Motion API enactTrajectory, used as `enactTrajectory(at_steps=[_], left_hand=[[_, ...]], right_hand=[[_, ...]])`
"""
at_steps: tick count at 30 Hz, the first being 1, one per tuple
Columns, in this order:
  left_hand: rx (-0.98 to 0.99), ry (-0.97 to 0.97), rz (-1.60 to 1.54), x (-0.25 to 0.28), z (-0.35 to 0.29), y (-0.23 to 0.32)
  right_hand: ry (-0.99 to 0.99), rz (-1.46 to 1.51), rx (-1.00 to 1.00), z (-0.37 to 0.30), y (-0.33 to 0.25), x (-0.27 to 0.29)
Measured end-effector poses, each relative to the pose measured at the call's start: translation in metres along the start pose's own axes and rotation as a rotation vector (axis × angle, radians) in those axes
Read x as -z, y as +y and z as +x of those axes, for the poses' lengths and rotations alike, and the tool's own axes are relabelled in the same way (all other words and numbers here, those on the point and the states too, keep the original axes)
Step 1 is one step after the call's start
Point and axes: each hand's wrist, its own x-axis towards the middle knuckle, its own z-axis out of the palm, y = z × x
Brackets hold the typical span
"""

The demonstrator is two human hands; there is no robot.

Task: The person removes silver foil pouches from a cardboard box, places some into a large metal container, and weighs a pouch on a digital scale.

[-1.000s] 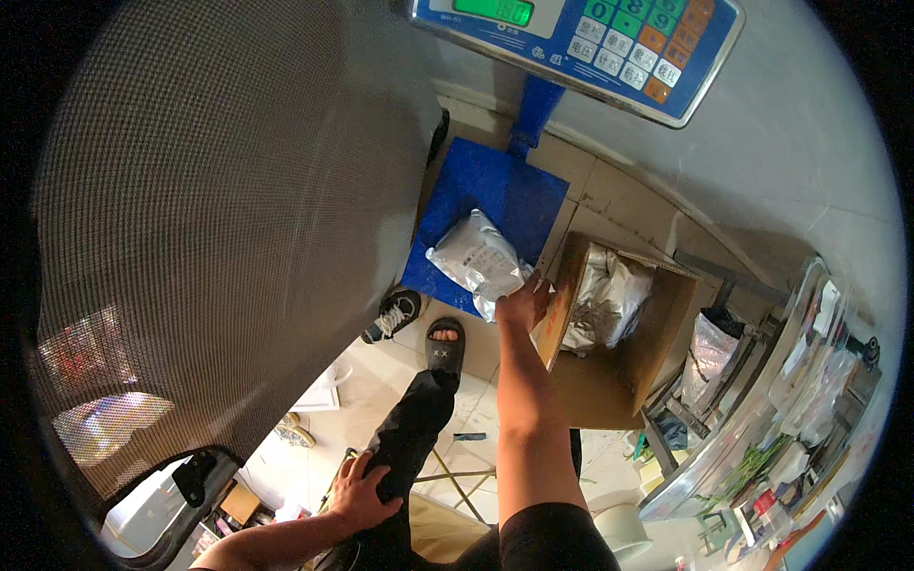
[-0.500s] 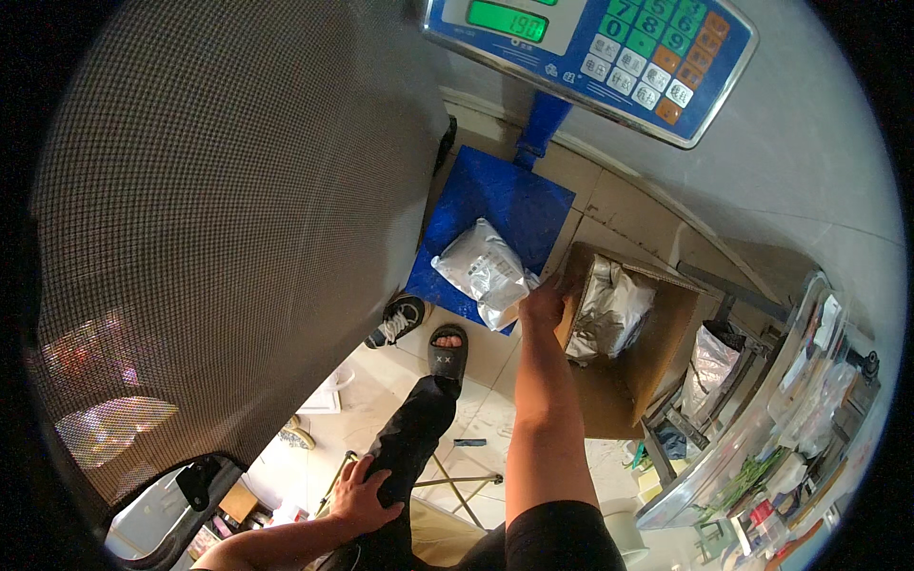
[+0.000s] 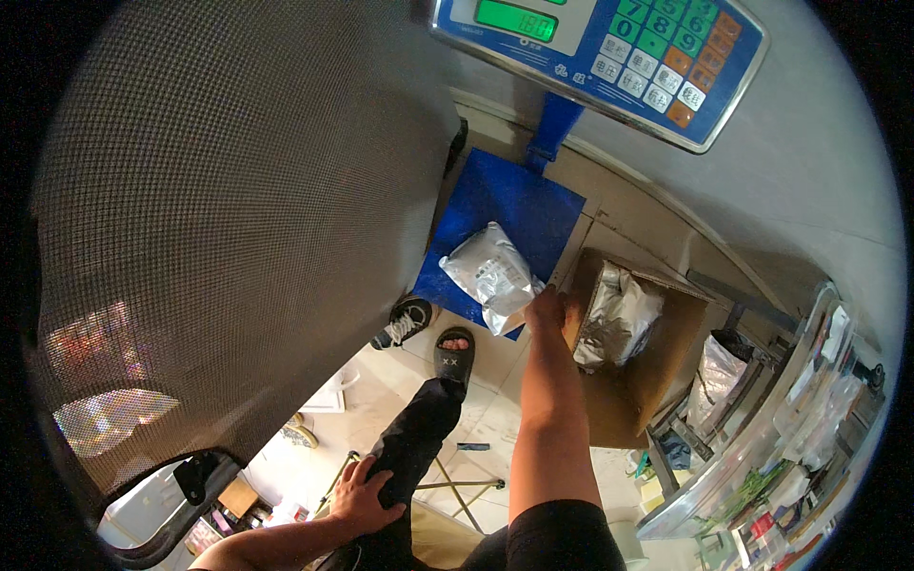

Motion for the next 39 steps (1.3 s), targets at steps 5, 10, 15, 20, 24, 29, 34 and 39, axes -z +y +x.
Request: enactTrajectory(at_steps=[5, 10, 15, 20, 24, 29, 34, 39], left_hand=[[-0.024, 0.017, -0.001, -0.005, -0.001, 0.007], [-0.018, 0.039, 0.002, -0.016, -0.008, 0.01], [-0.024, 0.027, 0.019, -0.021, -0.009, 0.007], [-0.016, 0.029, 0.019, -0.024, -0.012, 0.005], [-0.016, 0.045, 0.013, -0.026, -0.012, 0.001], [-0.007, 0.036, 0.007, -0.023, -0.012, 0.004], [-0.005, 0.045, 0.005, -0.022, -0.012, 0.004], [-0.021, 0.046, -0.002, -0.019, -0.012, 0.006]], right_hand=[[0.049, -0.01, -0.015, 0.03, 0.024, -0.047], [0.065, 0.159, -0.014, -0.052, -0.014, 0.018], [0.185, 0.065, -0.021, -0.027, 0.003, -0.005], [0.164, 0.043, -0.026, -0.024, 0.002, -0.008], [0.181, 0.09, -0.017, -0.031, 0.001, -0.007], [0.188, 0.05, 0.005, -0.036, 0.0, -0.005], [0.088, 0.107, 0.004, -0.033, 0.001, 0.0], [0.17, 0.076, 0.004, -0.02, 0.007, -0.01]])
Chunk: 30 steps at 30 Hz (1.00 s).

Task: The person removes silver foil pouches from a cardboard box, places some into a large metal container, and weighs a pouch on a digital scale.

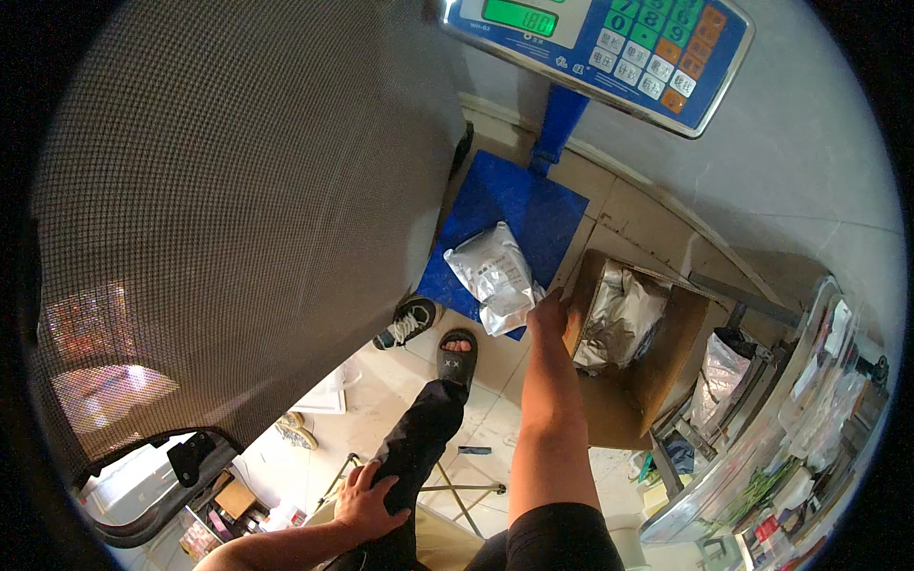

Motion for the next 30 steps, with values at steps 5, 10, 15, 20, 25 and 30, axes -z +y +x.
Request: enactTrajectory(at_steps=[5, 10, 15, 20, 25, 30], left_hand=[[0.018, -0.013, -0.001, -0.001, 0.0, 0.002], [0.01, -0.005, 0.006, -0.002, -0.001, 0.003], [0.004, 0.011, 0.006, -0.003, -0.002, 0.005], [-0.01, 0.022, 0.015, -0.006, 0.0, 0.003], [0.017, 0.011, -0.001, -0.006, -0.002, 0.008], [0.0, -0.003, -0.037, -0.007, 0.0, 0.005]], right_hand=[[0.04, 0.01, 0.023, -0.004, -0.002, -0.001], [-0.101, 0.071, 0.014, 0.003, 0.003, -0.002], [0.0, 0.053, 0.024, -0.013, -0.005, 0.008], [0.051, 0.034, 0.134, -0.022, 0.001, 0.009], [-0.165, 0.388, 0.363, -0.119, -0.092, 0.024], [-0.265, 0.654, 1.096, -0.231, -0.177, -0.03]])
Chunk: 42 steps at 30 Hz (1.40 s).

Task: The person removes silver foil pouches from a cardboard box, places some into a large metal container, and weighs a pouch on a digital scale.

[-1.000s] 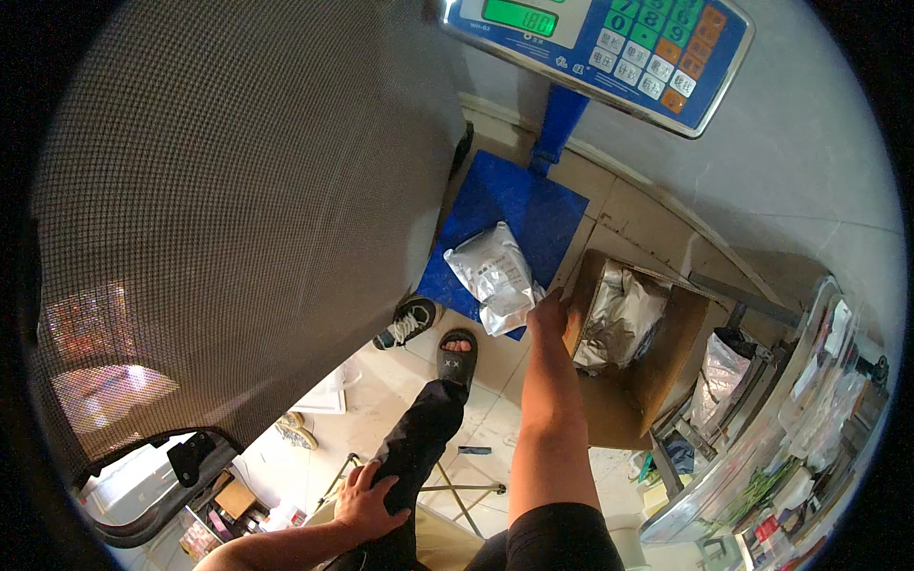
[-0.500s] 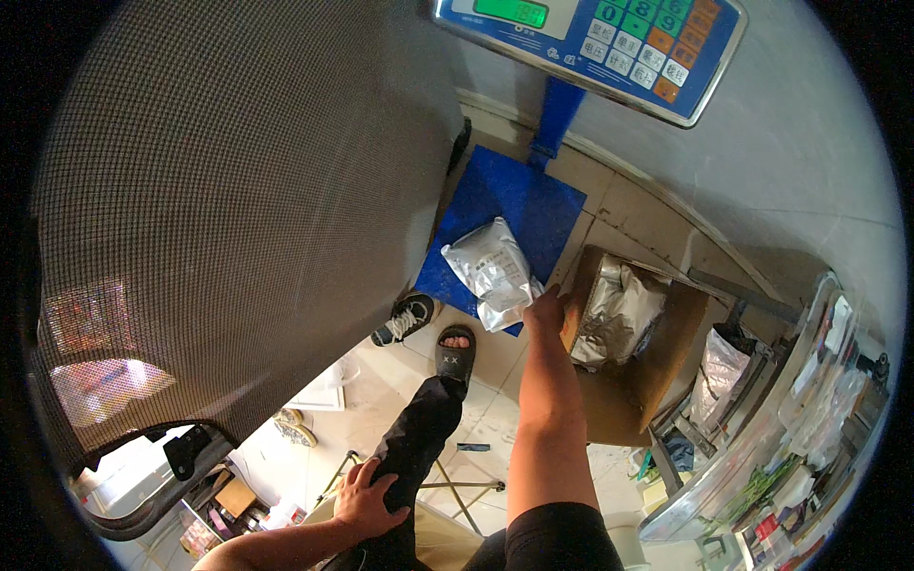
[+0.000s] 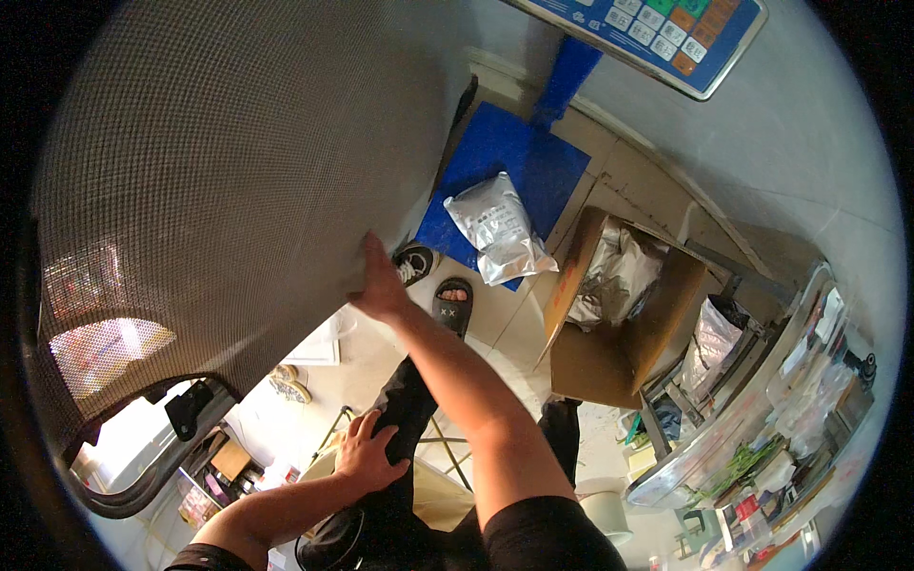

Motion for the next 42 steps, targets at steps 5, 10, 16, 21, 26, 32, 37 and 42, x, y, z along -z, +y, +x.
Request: enactTrajectory(at_steps=[5, 10, 16, 21, 26, 32, 37, 42], left_hand=[[0.025, -0.033, -0.018, 0.002, -0.001, 0.0], [0.038, -0.023, -0.006, 0.002, -0.006, 0.0], [0.041, -0.056, 0.021, 0.005, -0.007, 0.009], [0.027, -0.055, 0.032, 0.001, -0.007, 0.013], [0.041, -0.067, 0.041, -0.003, -0.006, 0.016], [0.043, -0.075, 0.082, -0.004, -0.005, 0.022], [0.033, -0.066, 0.115, -0.009, -0.006, 0.026], [0.01, -0.08, 0.139, -0.003, -0.007, 0.029]], right_hand=[[0.004, 0.05, -0.162, 0.018, -0.034, -0.044], [-0.03, 0.132, -0.119, 0.022, -0.034, -0.038], [-0.195, 0.071, -0.232, 0.006, -0.055, -0.002], [-0.152, -0.078, -0.244, -0.003, -0.035, -0.001], [-0.157, -0.208, -0.464, -0.04, 0.029, 0.008], [-0.246, -0.477, -0.677, -0.1, 0.086, 0.044], [-0.27, -0.507, -0.829, -0.13, 0.1, 0.071], [-0.146, -0.709, -0.865, -0.123, 0.116, 0.092]])
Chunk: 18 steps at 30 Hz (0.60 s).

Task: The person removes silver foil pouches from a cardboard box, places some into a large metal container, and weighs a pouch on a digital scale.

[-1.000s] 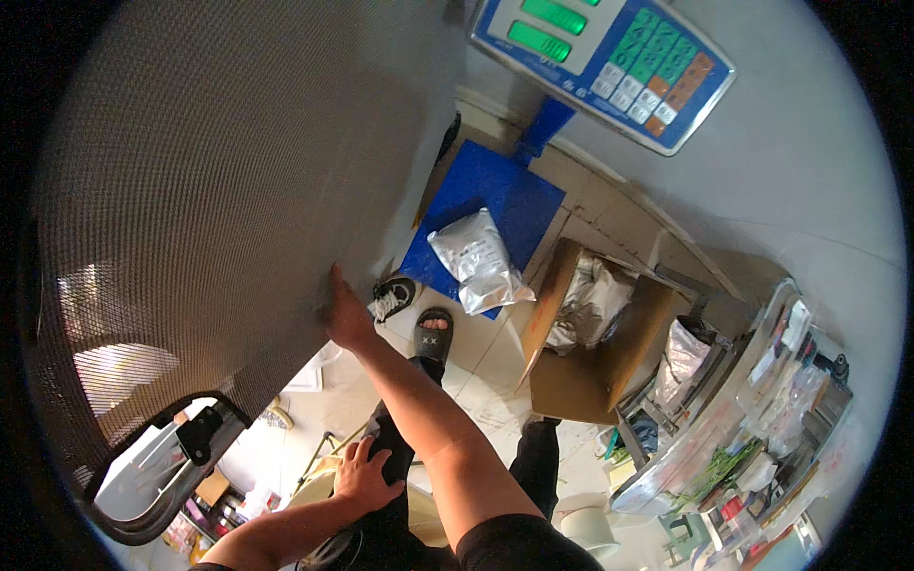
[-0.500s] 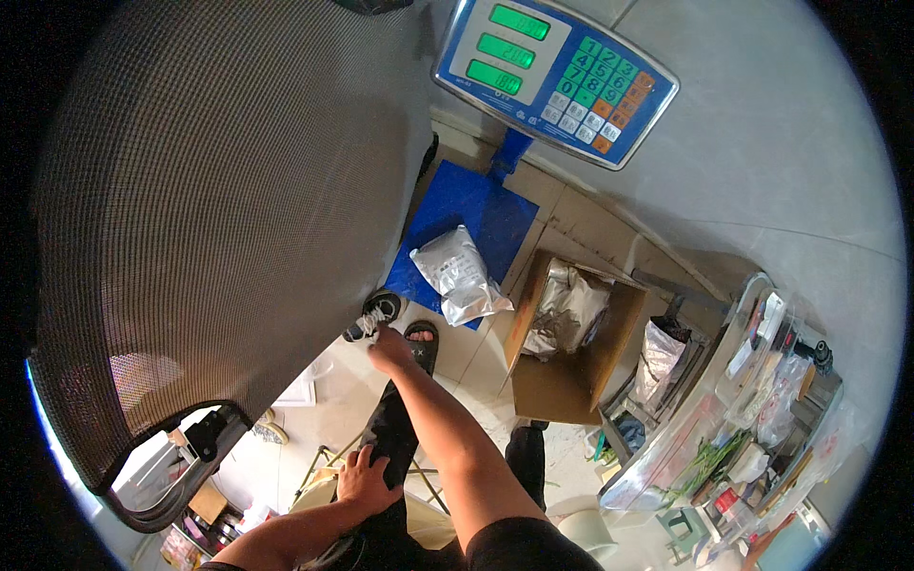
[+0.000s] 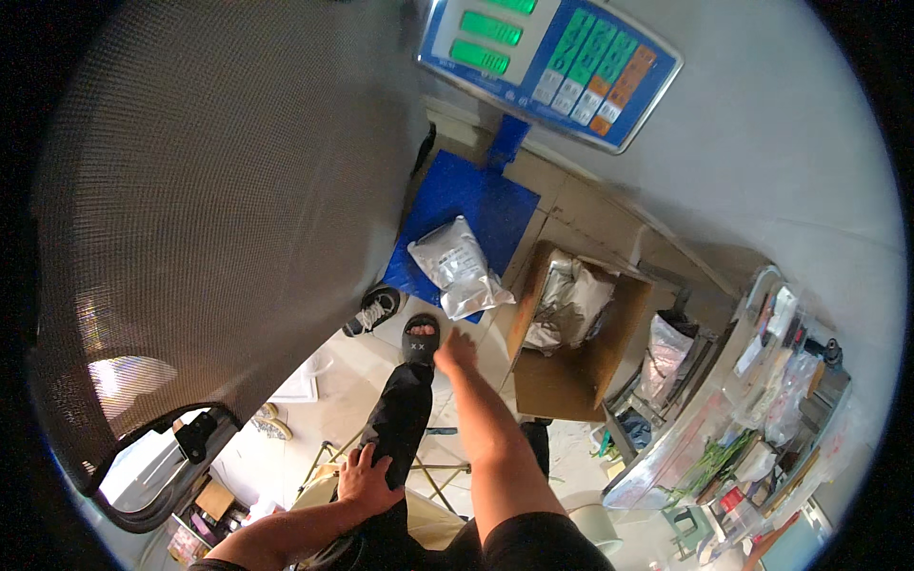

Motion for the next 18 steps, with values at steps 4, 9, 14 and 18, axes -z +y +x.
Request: enactTrajectory(at_steps=[4, 9, 14, 18], left_hand=[[-0.01, 0.028, -0.039, -0.008, 0.006, -0.008], [0.029, -0.017, -0.055, 0.002, 0.009, -0.008], [0.054, -0.012, -0.078, 0.006, 0.011, -0.015], [0.044, -0.009, -0.073, 0.008, 0.013, -0.017]], right_hand=[[0.173, 0.029, -0.187, 0.038, 0.015, 0.037], [0.232, 0.193, -0.311, 0.074, 0.036, 0.046], [0.414, 0.133, -0.275, 0.085, 0.042, 0.053], [0.504, 0.148, -0.268, 0.112, 0.054, 0.04]])
